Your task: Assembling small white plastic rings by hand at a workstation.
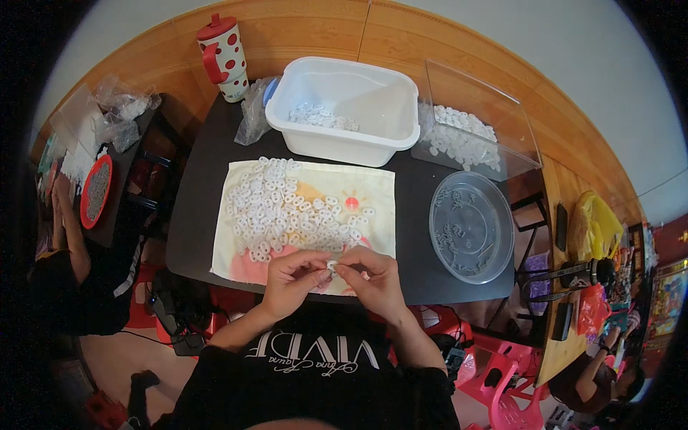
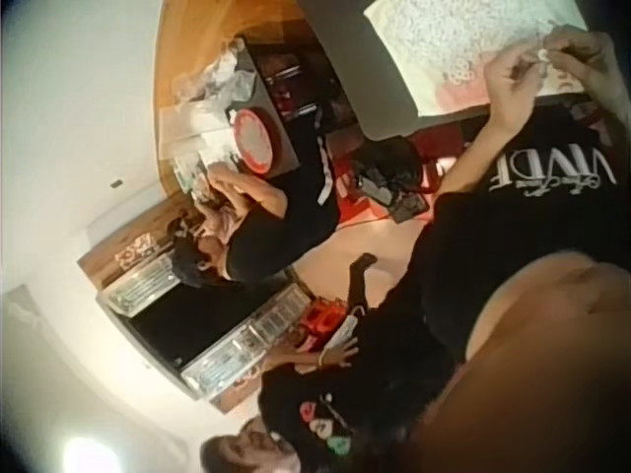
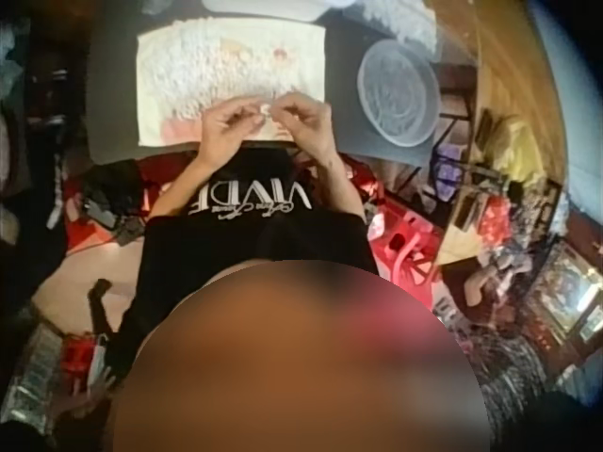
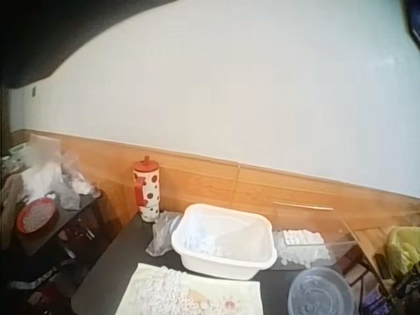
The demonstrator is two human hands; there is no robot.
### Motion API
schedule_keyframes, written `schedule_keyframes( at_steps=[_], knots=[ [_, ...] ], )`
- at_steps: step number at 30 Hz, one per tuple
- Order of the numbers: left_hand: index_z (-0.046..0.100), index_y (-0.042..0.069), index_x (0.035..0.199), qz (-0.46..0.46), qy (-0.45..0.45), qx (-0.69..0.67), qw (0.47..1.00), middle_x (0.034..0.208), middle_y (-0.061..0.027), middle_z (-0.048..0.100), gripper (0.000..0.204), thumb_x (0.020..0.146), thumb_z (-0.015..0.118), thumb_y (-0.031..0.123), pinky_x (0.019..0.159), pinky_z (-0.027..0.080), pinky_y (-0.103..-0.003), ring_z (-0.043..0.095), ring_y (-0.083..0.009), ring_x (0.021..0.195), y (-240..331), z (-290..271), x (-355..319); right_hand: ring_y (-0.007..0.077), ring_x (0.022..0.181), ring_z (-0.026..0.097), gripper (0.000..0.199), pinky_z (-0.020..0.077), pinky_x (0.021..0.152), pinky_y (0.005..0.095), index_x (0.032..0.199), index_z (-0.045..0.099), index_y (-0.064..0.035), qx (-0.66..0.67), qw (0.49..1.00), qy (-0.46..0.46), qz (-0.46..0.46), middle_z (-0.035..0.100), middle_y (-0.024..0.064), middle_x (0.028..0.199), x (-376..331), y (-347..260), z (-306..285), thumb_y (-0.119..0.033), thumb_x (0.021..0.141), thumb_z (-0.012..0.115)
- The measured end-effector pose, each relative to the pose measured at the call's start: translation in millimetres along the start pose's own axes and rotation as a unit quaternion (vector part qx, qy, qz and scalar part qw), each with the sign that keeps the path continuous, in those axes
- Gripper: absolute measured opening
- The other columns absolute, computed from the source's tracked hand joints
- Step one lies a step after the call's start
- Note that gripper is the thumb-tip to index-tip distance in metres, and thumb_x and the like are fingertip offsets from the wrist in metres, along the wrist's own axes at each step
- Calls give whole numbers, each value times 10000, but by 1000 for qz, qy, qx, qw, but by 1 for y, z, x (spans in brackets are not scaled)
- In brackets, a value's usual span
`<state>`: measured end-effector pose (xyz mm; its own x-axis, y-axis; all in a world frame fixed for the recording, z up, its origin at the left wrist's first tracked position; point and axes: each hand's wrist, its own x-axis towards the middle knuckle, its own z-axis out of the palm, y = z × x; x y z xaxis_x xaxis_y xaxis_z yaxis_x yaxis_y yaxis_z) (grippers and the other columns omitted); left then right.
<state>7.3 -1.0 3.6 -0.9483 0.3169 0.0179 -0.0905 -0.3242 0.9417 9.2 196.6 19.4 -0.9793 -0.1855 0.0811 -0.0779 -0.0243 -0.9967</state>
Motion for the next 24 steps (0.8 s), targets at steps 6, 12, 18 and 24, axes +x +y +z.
schedule_keyframes(
  at_steps=[6,12,18,24],
  knots=[
    [687,-18,1174,121,-11,182,976,911,-70,664,299,886,676,-98,647,516,-242,643,-122,744,4,-2,3,127,854,637,146,505,727,257,990,700,48,-17,1000,-11,1,700,82,940,-2,3,0,128,868,684],
    [697,0,1041,257,20,429,866,909,-131,654,287,766,720,-81,666,535,-351,665,-295,778,-2,0,6,310,790,654,168,515,686,355,947,667,31,-230,961,-36,-150,650,152,887,4,8,5,125,808,657],
    [681,5,974,223,10,465,857,913,-139,659,247,741,729,-61,681,533,-391,658,-330,815,-9,-5,5,341,807,645,218,520,678,391,915,669,30,-315,916,-39,-245,638,144,908,4,13,9,117,716,663],
    [692,-6,987,248,-38,438,863,899,-132,651,253,743,712,-68,663,523,-388,647,-321,812,-3,-13,7,336,808,637,220,516,679,390,919,667,29,-325,908,-49,-259,632,146,941,3,16,8,111,715,666]
  ],
)
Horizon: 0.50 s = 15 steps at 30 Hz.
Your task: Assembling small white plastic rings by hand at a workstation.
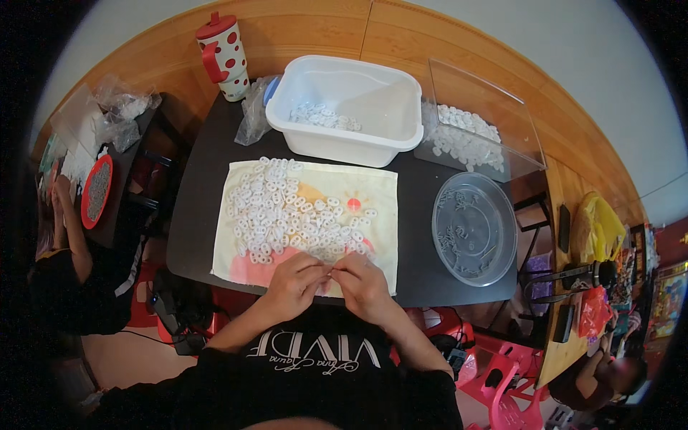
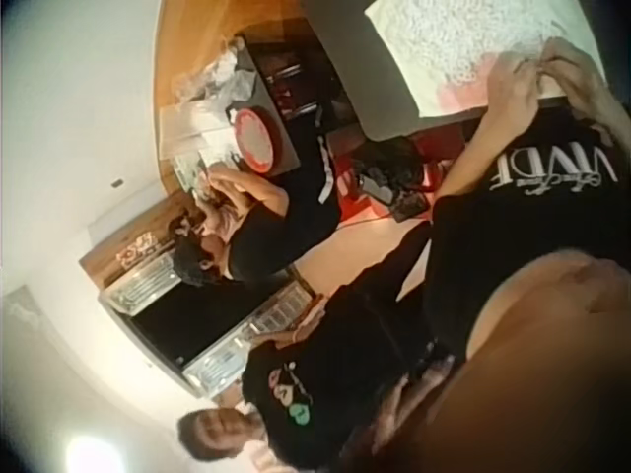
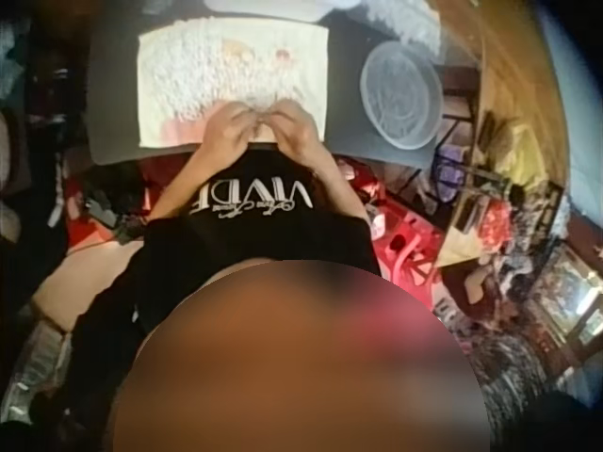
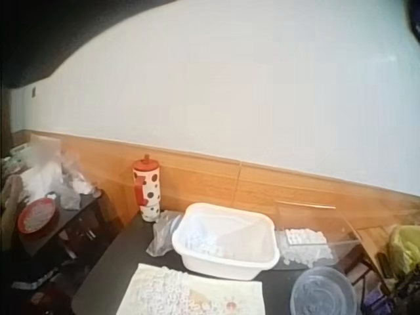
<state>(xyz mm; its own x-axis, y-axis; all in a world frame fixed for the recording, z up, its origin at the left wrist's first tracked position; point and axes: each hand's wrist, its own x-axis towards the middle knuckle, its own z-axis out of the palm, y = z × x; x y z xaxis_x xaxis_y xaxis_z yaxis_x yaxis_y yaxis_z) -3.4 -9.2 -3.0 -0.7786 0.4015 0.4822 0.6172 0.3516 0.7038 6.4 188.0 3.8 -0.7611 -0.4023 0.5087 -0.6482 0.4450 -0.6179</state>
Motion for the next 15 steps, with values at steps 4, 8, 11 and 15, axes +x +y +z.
schedule_keyframes(
  at_steps=[4,8,11,15],
  knots=[
    [688,-7,980,11,-23,3,1000,886,-119,627,250,733,679,-50,684,518,-400,628,-314,814,-1,-2,-1,335,816,629,224,512,689,392,920,657,35,-21,1000,-10,-16,625,144,948,-1,-1,0,111,709,660],
    [686,-26,970,26,-20,6,999,896,-134,620,231,744,672,-74,671,514,-395,623,-322,804,-4,0,-3,332,838,616,233,508,708,399,922,640,39,-27,999,-28,-22,604,150,976,-2,-1,1,101,697,645],
    [675,-31,948,26,-25,11,999,900,-136,615,216,740,661,-84,685,513,-395,618,-327,825,-4,2,-3,331,844,606,241,505,715,400,927,631,41,-31,999,-36,-27,588,152,982,-2,1,1,95,692,637],
    [659,-36,933,10,-44,10,999,915,-140,604,205,735,655,-89,700,512,-397,612,-330,846,-4,2,-4,335,841,592,257,501,722,400,926,618,50,-28,998,-44,-34,569,154,968,-2,3,2,83,671,630]
  ],
)
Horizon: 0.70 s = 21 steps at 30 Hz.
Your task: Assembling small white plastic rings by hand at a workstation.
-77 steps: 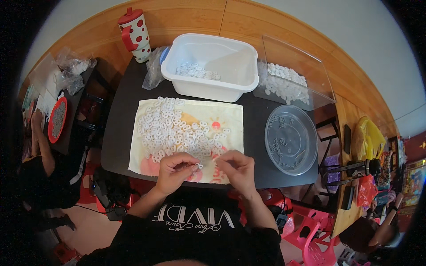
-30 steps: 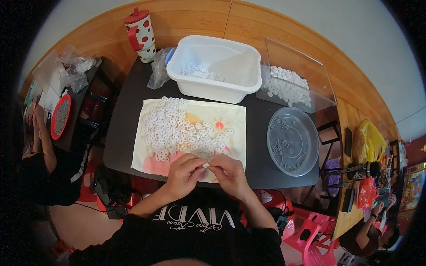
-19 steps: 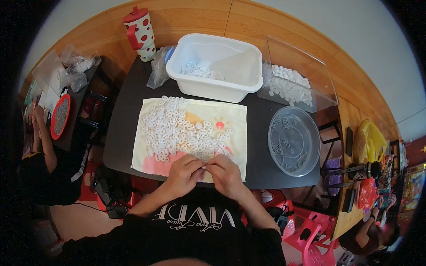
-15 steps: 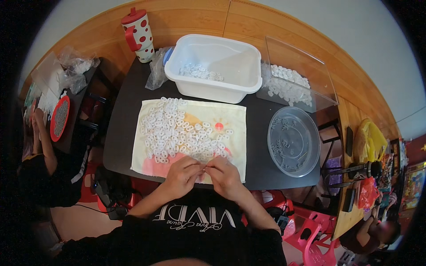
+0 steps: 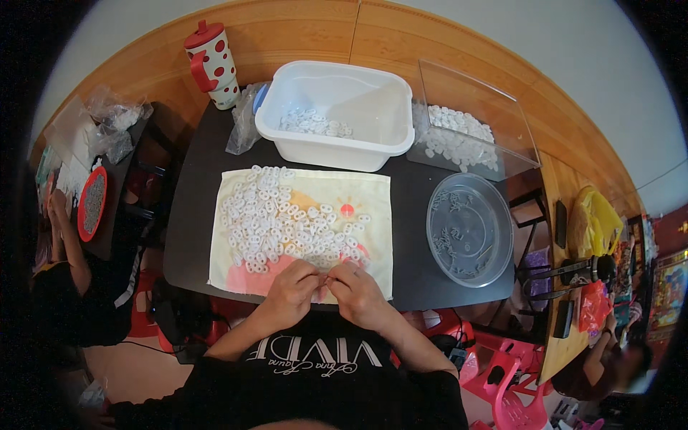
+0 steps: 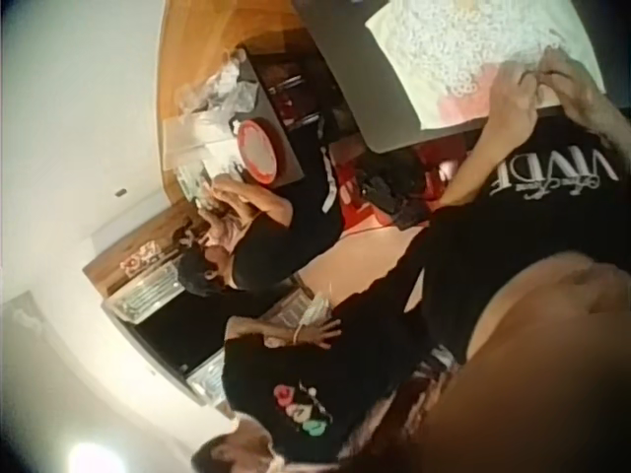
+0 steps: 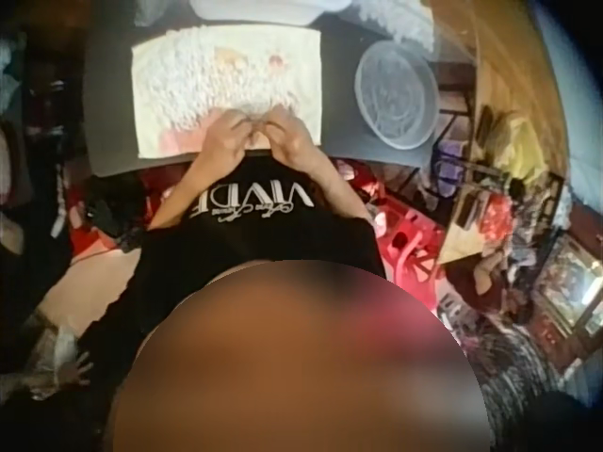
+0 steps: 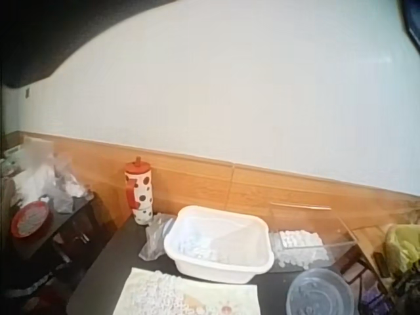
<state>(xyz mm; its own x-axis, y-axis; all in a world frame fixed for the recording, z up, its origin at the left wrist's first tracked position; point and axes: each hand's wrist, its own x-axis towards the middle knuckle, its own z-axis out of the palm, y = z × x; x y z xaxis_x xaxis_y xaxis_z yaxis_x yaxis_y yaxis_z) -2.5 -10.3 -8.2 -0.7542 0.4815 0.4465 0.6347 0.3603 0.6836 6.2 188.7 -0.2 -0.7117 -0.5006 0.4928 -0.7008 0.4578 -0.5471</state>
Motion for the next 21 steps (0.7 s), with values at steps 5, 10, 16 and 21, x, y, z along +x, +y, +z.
schedule_keyframes(
  at_steps=[5,10,16,21],
  knots=[
    [593,1,857,15,-7,7,1000,888,-123,539,163,713,663,-26,677,485,-421,565,-328,835,1,0,3,344,842,576,267,495,729,401,903,606,50,5,1000,-3,-6,554,159,954,0,0,1,68,637,622],
    [582,-3,841,29,-25,20,999,879,-127,526,143,713,640,-34,682,481,-419,550,-332,816,3,-3,5,347,834,559,248,490,730,400,871,588,39,21,1000,-14,-5,538,158,939,1,1,-1,62,625,615],
    [601,-14,885,29,-39,44,998,868,-136,514,169,720,628,-43,685,480,-419,544,-336,810,6,-2,5,346,826,548,240,486,732,403,844,564,27,1,999,-28,-17,524,153,917,4,1,-3,54,611,615],
    [649,-35,1044,17,-9,-1,1000,874,-146,546,280,766,643,-59,694,487,-413,571,-337,819,7,-6,8,332,801,641,191,523,660,414,897,639,32,45,999,4,21,628,153,939,6,0,-6,101,720,664]
  ],
)
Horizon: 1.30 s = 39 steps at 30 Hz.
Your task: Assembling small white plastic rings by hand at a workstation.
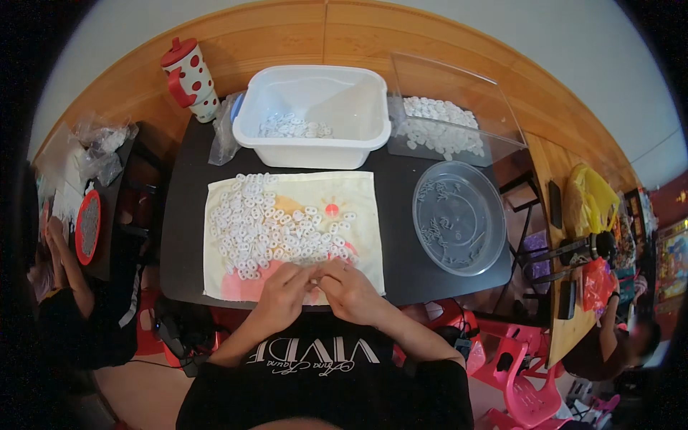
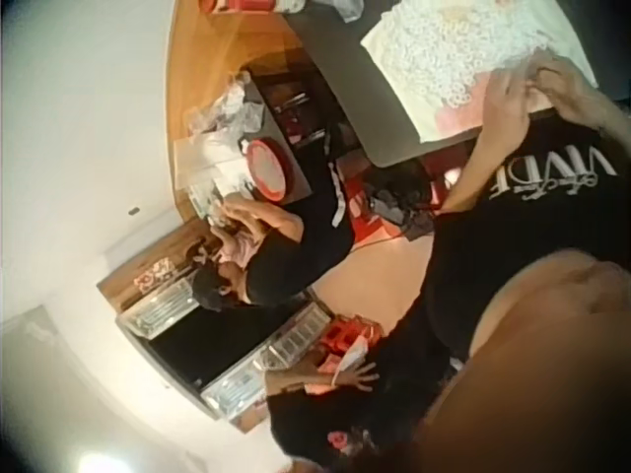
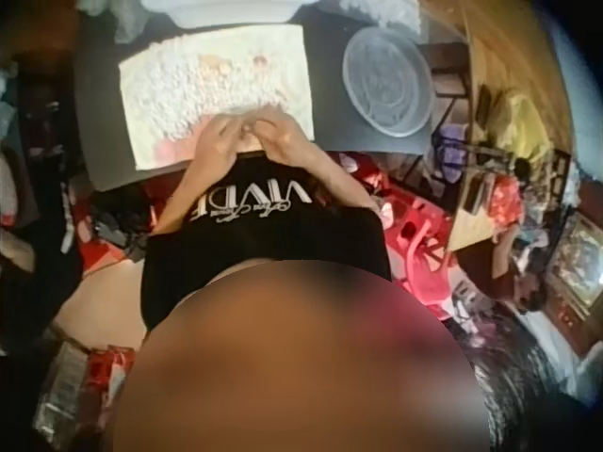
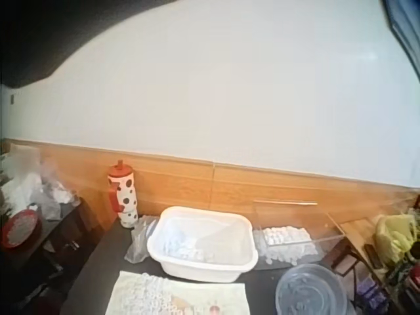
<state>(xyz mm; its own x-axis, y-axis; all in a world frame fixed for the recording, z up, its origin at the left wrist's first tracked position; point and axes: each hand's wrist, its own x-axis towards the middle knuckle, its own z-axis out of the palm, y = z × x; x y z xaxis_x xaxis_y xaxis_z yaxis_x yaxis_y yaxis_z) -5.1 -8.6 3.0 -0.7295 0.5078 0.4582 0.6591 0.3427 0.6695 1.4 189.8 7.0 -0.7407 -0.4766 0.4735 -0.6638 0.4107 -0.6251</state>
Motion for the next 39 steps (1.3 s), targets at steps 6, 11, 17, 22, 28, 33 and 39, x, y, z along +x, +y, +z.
schedule_keyframes(
  at_steps=[6,11,17,22,28,33,39],
  knots=[
    [665,-29,1178,-63,33,-5,997,822,-133,622,357,824,692,-67,636,493,-377,610,-304,712,2,-4,-7,247,733,654,165,525,673,341,901,662,-13,-268,941,207,7,662,105,820,30,4,-82,98,782,688],
    [705,-30,1075,-1,65,-61,996,822,-135,644,300,783,692,-100,624,487,-359,616,-290,716,-1,-3,-4,117,700,585,41,482,661,270,934,690,-12,-302,877,363,85,657,67,815,114,51,-209,-9,895,703],
    [714,-39,1020,-8,95,-62,993,809,-139,648,258,775,694,-117,621,474,-349,606,-277,710,-4,-6,-11,141,747,619,111,489,686,286,946,691,-2,-202,943,243,100,656,70,816,90,45,-159,32,841,700],
    [712,-45,1012,-23,124,-75,989,829,-139,666,225,796,699,-108,642,476,-342,615,-268,723,-5,-6,-11,337,882,647,236,532,753,408,966,691,-4,-138,988,-24,58,647,154,946,52,24,-65,71,742,686],
    [712,-48,1003,-41,138,-70,987,826,-139,670,207,803,704,-103,670,485,-346,622,-272,736,-5,-4,-11,322,871,618,221,523,727,412,958,697,-26,-207,975,-68,44,601,122,922,52,32,-37,12,742,720],
    [687,-20,1009,-22,144,-61,988,828,-131,641,239,778,687,-82,640,479,-391,602,-309,737,-8,-1,-11,321,830,620,165,512,692,404,910,670,-24,-182,982,-45,35,598,119,889,50,32,-37,21,757,714],
    [687,-19,1013,-36,148,-66,986,825,-131,639,236,783,689,-75,648,479,-392,602,-313,743,-7,-2,-11,348,728,618,114,504,643,390,903,659,-12,19,991,-7,132,589,131,811,28,12,-39,29,803,697]
  ],
)
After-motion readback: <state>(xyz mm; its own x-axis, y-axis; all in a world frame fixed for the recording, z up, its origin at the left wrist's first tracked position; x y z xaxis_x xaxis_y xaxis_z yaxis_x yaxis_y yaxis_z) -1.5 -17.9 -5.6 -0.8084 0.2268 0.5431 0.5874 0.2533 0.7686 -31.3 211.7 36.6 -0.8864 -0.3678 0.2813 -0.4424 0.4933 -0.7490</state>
